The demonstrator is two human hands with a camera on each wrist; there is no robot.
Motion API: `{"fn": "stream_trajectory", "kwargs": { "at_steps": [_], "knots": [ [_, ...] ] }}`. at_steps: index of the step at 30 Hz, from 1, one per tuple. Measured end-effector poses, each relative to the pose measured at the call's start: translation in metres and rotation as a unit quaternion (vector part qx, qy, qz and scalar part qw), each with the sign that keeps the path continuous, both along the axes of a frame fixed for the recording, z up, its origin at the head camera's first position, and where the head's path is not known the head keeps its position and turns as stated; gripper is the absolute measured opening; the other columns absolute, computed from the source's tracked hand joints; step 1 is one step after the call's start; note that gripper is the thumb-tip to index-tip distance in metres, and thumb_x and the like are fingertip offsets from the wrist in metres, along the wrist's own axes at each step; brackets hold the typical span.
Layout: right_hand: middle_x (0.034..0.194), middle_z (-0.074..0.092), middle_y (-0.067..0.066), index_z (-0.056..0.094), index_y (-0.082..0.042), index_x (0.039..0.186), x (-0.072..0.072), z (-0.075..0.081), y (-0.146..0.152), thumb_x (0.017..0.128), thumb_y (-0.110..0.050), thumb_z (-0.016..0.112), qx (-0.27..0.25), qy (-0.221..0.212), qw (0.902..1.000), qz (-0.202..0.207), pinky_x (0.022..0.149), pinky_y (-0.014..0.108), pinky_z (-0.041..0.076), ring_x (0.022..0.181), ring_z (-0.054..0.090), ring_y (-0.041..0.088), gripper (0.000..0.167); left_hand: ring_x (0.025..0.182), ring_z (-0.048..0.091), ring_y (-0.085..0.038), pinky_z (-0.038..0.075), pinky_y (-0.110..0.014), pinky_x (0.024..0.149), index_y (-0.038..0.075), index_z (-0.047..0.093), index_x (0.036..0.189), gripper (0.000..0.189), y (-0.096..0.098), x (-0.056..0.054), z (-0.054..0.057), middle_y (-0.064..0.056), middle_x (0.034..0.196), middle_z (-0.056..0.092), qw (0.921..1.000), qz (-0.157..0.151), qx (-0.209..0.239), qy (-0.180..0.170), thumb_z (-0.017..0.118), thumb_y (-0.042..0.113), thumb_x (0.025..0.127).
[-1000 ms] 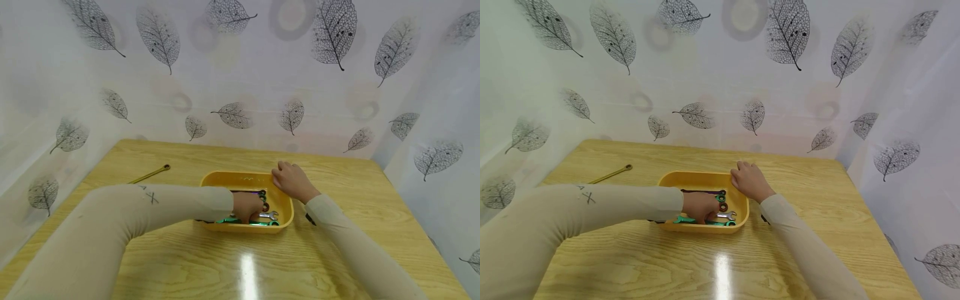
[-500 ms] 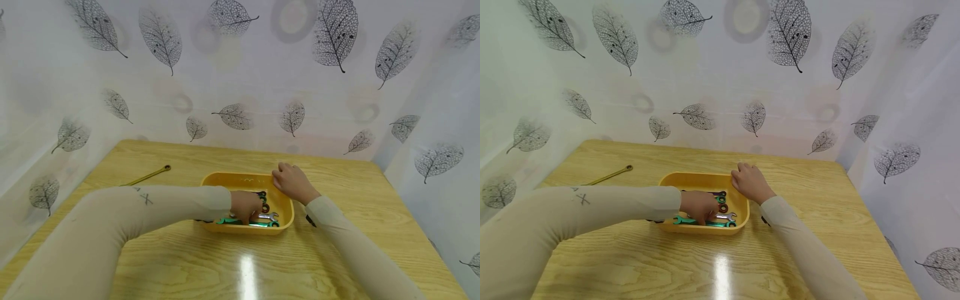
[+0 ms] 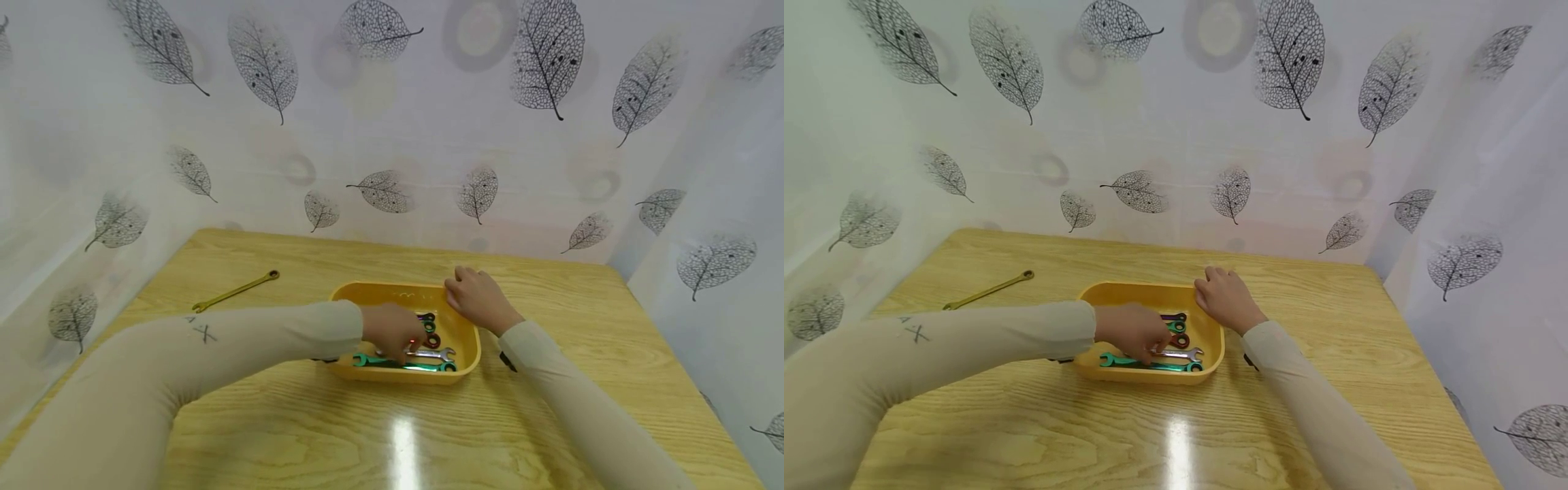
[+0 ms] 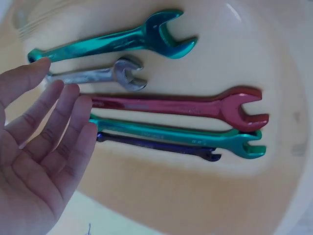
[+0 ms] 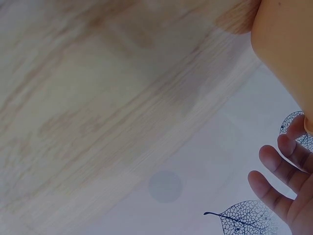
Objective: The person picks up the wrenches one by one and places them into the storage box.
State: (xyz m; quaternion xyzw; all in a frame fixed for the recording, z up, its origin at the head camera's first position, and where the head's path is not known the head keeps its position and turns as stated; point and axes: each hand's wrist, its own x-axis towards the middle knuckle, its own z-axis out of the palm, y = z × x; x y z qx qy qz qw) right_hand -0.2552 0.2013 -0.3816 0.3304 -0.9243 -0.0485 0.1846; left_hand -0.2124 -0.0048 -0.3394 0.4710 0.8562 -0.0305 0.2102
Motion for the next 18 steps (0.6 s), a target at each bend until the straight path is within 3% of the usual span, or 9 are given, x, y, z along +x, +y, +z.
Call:
{"fn": "stream_trajectory", "kwargs": {
  "at_steps": [8, 18],
  "knots": [
    [0.071, 0.043, 0.005, 0.061, -0.01, 0.082, 0.0, -0.001, 0.001, 0.09, -0.019, 0.056, -0.007, 0.008, 0.9999, 0.004, 0.052, 0.028, 0.032, 0.057, 0.036, 0.016, 0.013, 0.078, 0.058, -0.006, 0.05, -0.023, 0.07, 0.016, 0.064, 0.104, 0.02, -0.004, 0.001, 0.014, 0.005, 0.1, 0.066, 0.9998, 0.011, -0.008, 0.015, 0.065, 0.027, 0.087],
    [0.072, 0.044, 0.006, 0.062, -0.009, 0.084, -0.001, -0.002, 0.001, 0.09, -0.019, 0.057, -0.006, -0.001, 1.0, 0.002, 0.052, 0.029, 0.033, 0.059, 0.036, 0.016, 0.012, 0.085, 0.058, -0.011, 0.05, -0.027, 0.076, 0.014, 0.063, 0.107, 0.025, -0.013, 0.007, 0.028, 0.002, 0.101, 0.063, 0.9972, -0.003, -0.02, 0.072, 0.063, 0.031, 0.088]
  ]
}}
